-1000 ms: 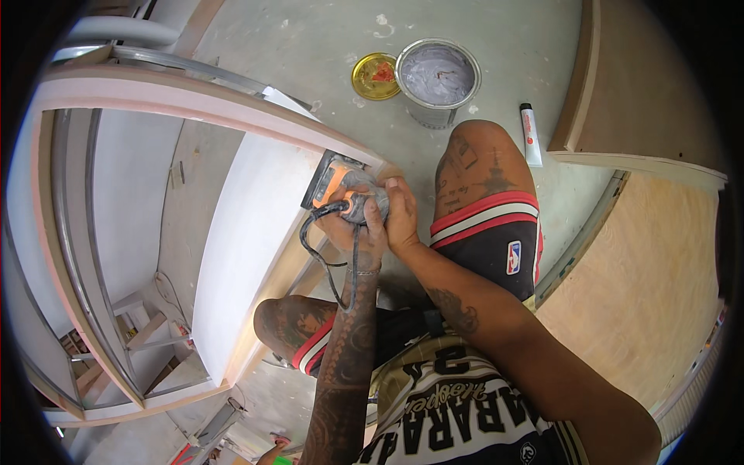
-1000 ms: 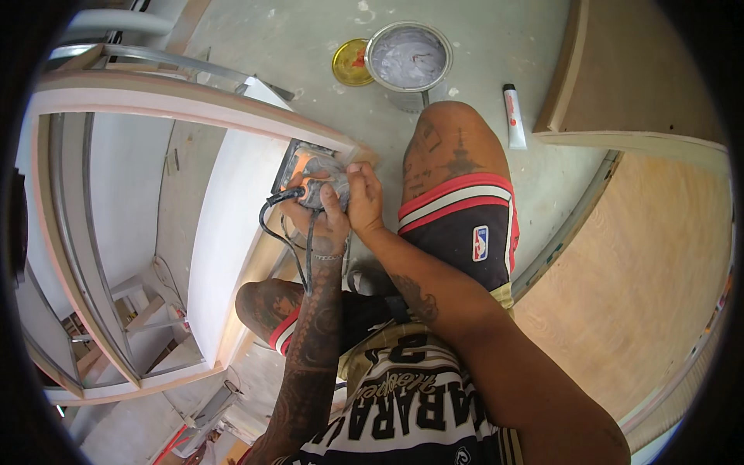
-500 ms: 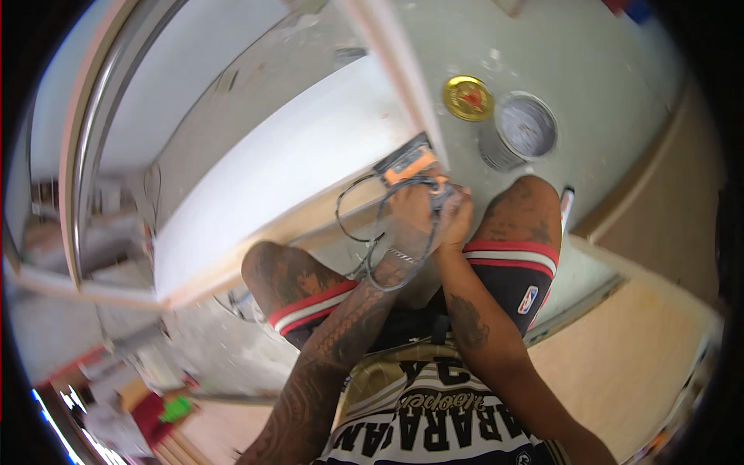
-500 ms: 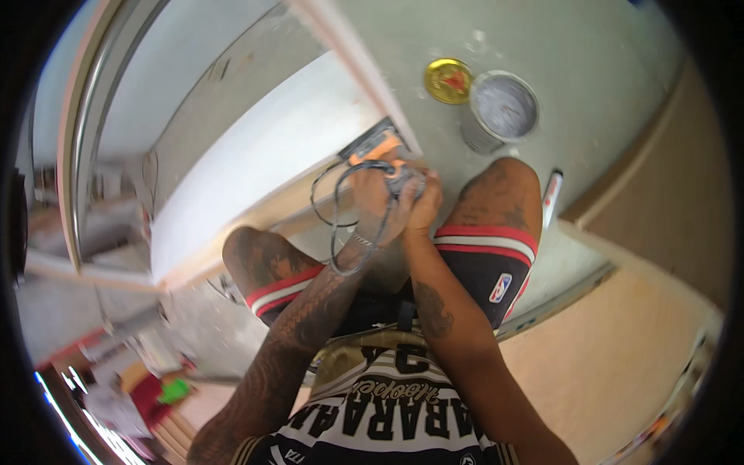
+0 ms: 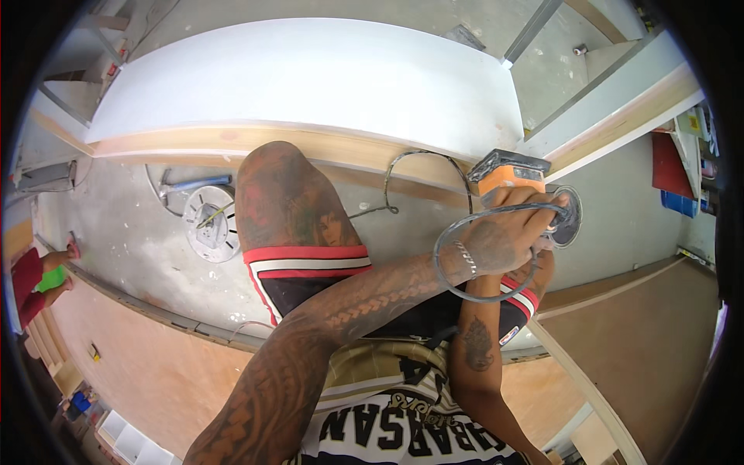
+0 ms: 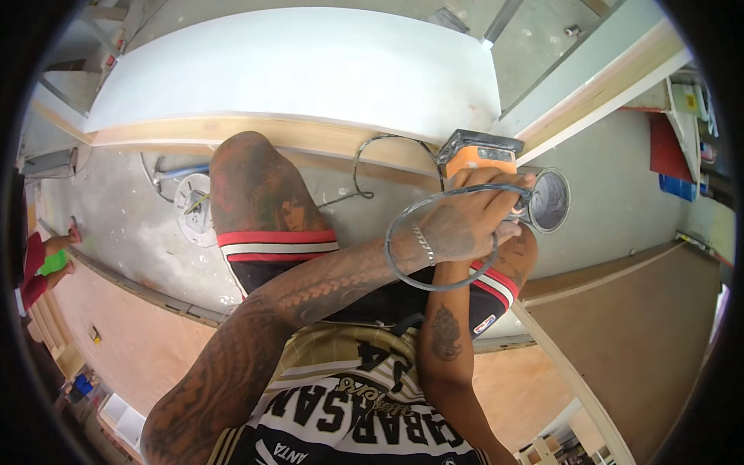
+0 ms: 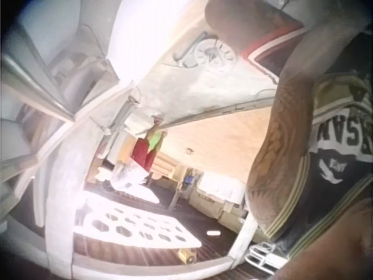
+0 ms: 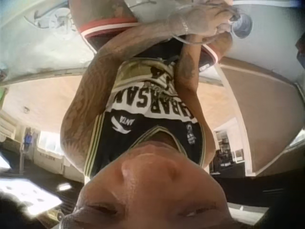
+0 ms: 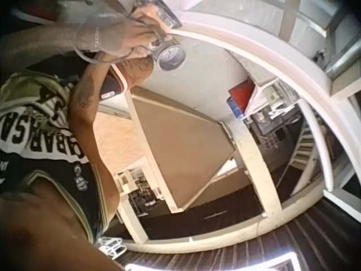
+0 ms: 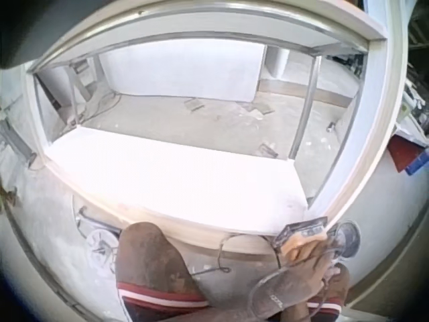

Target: Sanding the edges and surfaces of a wooden shelf unit using an electric sander.

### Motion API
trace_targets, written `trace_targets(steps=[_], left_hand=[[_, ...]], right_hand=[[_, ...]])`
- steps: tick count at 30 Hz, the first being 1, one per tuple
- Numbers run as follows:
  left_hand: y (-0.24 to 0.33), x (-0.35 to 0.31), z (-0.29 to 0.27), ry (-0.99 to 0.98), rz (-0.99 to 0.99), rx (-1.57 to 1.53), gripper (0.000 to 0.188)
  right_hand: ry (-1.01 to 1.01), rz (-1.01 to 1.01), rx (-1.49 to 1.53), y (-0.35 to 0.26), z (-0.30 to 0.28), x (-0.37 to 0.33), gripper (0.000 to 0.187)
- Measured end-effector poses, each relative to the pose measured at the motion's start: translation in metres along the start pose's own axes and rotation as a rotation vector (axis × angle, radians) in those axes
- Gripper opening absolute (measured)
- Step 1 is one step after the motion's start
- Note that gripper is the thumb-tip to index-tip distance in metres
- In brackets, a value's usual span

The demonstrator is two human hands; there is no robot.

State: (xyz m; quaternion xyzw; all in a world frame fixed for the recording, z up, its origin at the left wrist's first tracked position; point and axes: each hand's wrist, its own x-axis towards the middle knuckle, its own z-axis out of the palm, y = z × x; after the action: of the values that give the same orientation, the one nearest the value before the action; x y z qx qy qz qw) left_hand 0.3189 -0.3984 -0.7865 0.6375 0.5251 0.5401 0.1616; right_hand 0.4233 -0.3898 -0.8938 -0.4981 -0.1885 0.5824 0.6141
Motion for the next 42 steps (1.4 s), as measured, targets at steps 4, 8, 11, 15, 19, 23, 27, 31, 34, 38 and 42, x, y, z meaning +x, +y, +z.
trace_targets(steps=[4,8,11,15,19,23,27,31,34,38,42], left_hand=[[0.004,-0.016,-0.028,0.195,0.028,-0.063,0.04],[0.0,-0.057,-0.044,-0.036,-0.167,-0.183,0.03],[0.015,-0.063,-0.072,-0.188,-0.24,-0.095,0.023],[0.01,-0.069,-0.1,-0.442,-0.507,0.009,0.035],[-0.029,-0.071,-0.123,-0.459,-0.494,0.227,0.049],[-0.04,-0.047,-0.141,-0.68,-0.926,0.14,0.05],[-0.031,-0.04,-0.137,-0.64,-1.098,-0.022,0.042],[-0.02,-0.043,-0.107,-0.541,-0.966,-0.247,0.037],[0.011,-0.029,-0.077,-0.444,-0.952,-0.282,0.044],[0.012,-0.015,-0.022,-0.4,-0.661,-0.251,0.055],[-0.008,-0.012,0.017,-0.442,-0.603,-0.181,0.058]], right_hand=[[0.01,0.007,-0.032,-0.014,0.004,-0.004,0.049],[-0.044,0.015,-0.041,-0.02,0.014,-0.01,0.052],[0.294,0.04,-0.036,-0.015,0.035,-0.013,0.058],[0.202,-0.019,0.014,-0.014,0.028,-0.01,0.055],[0.252,0.101,0.167,0.017,-0.013,0.009,0.048],[0.3,0.109,0.357,0.037,-0.019,0.012,0.04],[0.345,0.045,0.297,0.015,0.018,0.0,0.04],[0.312,-0.043,0.151,0.042,-0.017,0.013,0.034],[0.347,-0.106,0.061,0.03,0.0,0.004,0.033],[0.344,-0.176,-0.013,0.009,0.014,-0.004,0.033],[0.347,-0.141,-0.036,0.008,0.017,-0.007,0.034]])
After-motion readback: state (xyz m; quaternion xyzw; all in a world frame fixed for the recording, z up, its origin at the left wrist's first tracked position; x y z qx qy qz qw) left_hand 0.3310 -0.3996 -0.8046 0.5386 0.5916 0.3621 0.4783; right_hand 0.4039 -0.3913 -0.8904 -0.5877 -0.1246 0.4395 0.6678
